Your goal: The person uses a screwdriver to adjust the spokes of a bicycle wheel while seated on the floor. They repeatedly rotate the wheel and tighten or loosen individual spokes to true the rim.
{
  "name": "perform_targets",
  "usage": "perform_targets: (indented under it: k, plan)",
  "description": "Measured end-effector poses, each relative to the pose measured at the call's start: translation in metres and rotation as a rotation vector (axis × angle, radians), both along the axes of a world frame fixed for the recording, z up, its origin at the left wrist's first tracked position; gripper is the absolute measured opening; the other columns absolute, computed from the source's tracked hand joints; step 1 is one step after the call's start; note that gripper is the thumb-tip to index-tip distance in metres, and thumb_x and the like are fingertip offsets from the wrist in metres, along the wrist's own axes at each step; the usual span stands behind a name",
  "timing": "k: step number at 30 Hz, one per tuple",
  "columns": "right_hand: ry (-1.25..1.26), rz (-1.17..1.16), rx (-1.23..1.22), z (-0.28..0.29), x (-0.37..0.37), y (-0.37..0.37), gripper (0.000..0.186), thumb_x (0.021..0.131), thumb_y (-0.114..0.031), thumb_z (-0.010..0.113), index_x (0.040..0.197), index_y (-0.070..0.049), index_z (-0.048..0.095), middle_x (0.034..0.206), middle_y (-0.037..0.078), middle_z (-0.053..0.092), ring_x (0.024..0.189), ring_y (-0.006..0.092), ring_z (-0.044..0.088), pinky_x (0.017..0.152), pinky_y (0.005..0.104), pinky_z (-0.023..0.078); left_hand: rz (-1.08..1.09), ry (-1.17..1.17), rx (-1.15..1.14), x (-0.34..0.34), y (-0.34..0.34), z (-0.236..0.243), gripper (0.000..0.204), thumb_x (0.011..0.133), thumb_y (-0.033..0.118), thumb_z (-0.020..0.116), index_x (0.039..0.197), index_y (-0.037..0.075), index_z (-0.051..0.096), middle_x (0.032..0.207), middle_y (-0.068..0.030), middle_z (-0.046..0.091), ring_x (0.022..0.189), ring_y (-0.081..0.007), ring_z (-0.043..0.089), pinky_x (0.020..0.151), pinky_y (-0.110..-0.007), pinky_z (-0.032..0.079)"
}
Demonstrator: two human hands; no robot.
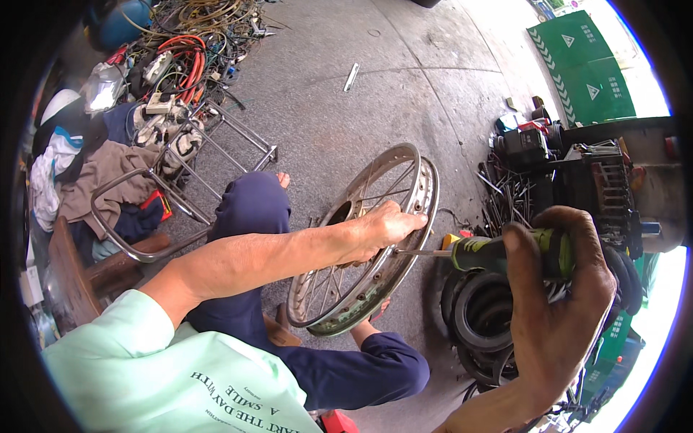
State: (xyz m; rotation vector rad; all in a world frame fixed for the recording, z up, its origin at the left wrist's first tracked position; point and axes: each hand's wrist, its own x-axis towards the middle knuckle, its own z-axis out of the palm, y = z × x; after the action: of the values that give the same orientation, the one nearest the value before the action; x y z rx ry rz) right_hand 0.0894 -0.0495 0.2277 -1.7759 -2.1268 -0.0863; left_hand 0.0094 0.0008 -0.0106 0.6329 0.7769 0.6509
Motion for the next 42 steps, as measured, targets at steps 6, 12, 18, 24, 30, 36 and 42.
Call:
perform_targets:
  k: [6, 12, 18, 24, 30, 36, 42]
  plan:
    - [-0.064, 0.391, -0.052, 0.012, 0.024, 0.002, 0.026, 0.085, -0.007, 0.070, 0.109, -0.002, 0.059, 0.080, 0.006, 0.061, 0.069, 0.0157, 0.059, 0.065, 0.0275, 0.046, -0.018, -0.058, 0.071, 0.006, 0.002, -0.013, 0.030, 0.098, 0.027, 0.058, 0.080, 0.002, 0.062, 0.069, -0.0024, 0.054, 0.061, -0.0109, 0.045, 0.051, -0.037, 0.038]
    - [-0.113, -0.097, -0.145, 0.013, 0.013, -0.003, 0.031, 0.084, -0.013, 0.070, 0.110, -0.002, 0.058, 0.089, 0.008, 0.060, 0.078, 0.0148, 0.061, 0.068, 0.0272, 0.047, 0.060, -0.171, 0.216, 0.023, 0.001, -0.033, 0.031, 0.098, 0.027, 0.059, 0.077, 0.004, 0.061, 0.068, -0.0015, 0.053, 0.059, -0.0100, 0.044, 0.049, -0.036, 0.036]
    - [0.055, 0.410, -0.038, 0.000, 0.023, 0.012, 0.025, 0.090, -0.016, 0.067, 0.109, -0.003, 0.057, 0.080, 0.004, 0.058, 0.070, 0.0114, 0.056, 0.064, 0.0238, 0.044, -0.020, 0.022, -0.007, 0.009, 0.008, -0.012, 0.031, 0.097, 0.027, 0.059, 0.078, 0.003, 0.063, 0.070, -0.0026, 0.055, 0.062, -0.0107, 0.045, 0.053, -0.036, 0.038]
    - [-0.088, -0.249, -0.193, 0.009, 0.014, 0.008, 0.030, 0.085, -0.013, 0.066, 0.111, -0.001, 0.056, 0.081, 0.004, 0.058, 0.071, 0.0110, 0.055, 0.069, 0.0238, 0.044, 0.004, -0.024, 0.020, 0.010, 0.004, -0.005, 0.027, 0.096, 0.024, 0.061, 0.082, 0.001, 0.066, 0.076, -0.0059, 0.060, 0.067, -0.0126, 0.049, 0.059, -0.037, 0.041]
    - [0.070, 0.319, 0.026, -0.010, 0.021, 0.017, 0.023, 0.090, -0.017, 0.069, 0.103, -0.002, 0.057, 0.070, 0.003, 0.056, 0.063, 0.0096, 0.052, 0.062, 0.0237, 0.042, 0.042, -0.052, 0.048, -0.001, 0.007, -0.013, 0.025, 0.095, 0.023, 0.061, 0.084, 0.001, 0.065, 0.074, -0.0052, 0.061, 0.066, -0.0120, 0.052, 0.057, -0.035, 0.043]
    - [-0.096, -0.101, -0.159, 0.011, 0.022, 0.005, 0.027, 0.087, -0.012, 0.067, 0.109, -0.001, 0.057, 0.082, 0.007, 0.060, 0.075, 0.0108, 0.057, 0.069, 0.0260, 0.045, 0.030, -0.136, 0.005, 0.007, 0.003, 0.001, 0.025, 0.096, 0.023, 0.061, 0.087, 0.000, 0.066, 0.073, -0.0052, 0.062, 0.062, -0.0124, 0.054, 0.051, -0.036, 0.043]
    - [0.064, 0.310, 0.001, -0.004, 0.025, 0.009, 0.024, 0.090, -0.021, 0.069, 0.102, -0.002, 0.059, 0.075, 0.004, 0.059, 0.067, 0.0117, 0.056, 0.064, 0.0256, 0.044, 0.106, -0.178, -0.030, -0.002, 0.000, 0.005, 0.033, 0.093, 0.019, 0.058, 0.072, -0.004, 0.067, 0.069, -0.0087, 0.064, 0.059, -0.0130, 0.054, 0.051, -0.036, 0.042]
